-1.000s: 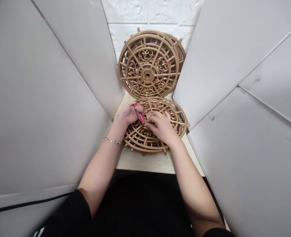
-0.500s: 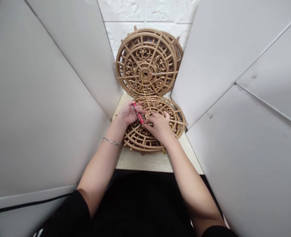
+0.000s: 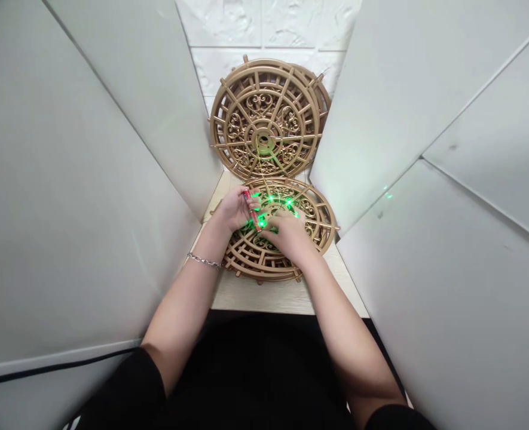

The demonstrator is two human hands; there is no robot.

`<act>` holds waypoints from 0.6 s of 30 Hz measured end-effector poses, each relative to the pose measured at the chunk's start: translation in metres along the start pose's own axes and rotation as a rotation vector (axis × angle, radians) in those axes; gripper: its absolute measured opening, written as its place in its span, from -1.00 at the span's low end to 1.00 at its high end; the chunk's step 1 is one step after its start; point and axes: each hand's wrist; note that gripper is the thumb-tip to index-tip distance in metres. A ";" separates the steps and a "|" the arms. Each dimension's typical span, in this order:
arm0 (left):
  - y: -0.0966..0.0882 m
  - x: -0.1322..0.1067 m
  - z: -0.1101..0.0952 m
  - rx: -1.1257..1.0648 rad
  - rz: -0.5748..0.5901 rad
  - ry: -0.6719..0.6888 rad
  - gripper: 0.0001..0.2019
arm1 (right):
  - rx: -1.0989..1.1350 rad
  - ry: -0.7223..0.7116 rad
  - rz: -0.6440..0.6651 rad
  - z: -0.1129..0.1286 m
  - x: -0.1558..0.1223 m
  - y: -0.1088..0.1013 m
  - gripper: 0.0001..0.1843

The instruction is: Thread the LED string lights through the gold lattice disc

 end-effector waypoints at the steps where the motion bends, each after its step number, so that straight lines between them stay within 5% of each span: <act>1: 0.000 0.000 0.000 0.002 0.003 -0.006 -0.74 | 0.005 0.005 0.002 -0.001 0.000 0.001 -0.83; 18: 0.000 0.004 -0.002 -0.005 0.013 -0.048 -0.73 | 0.087 0.068 0.007 0.001 0.004 -0.003 -0.82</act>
Point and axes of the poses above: each hand's wrist, its own x-axis towards the middle knuckle, its own y-axis out of the palm, z = x × y, and after that the axes turned 10 degrees about -x, right-handed
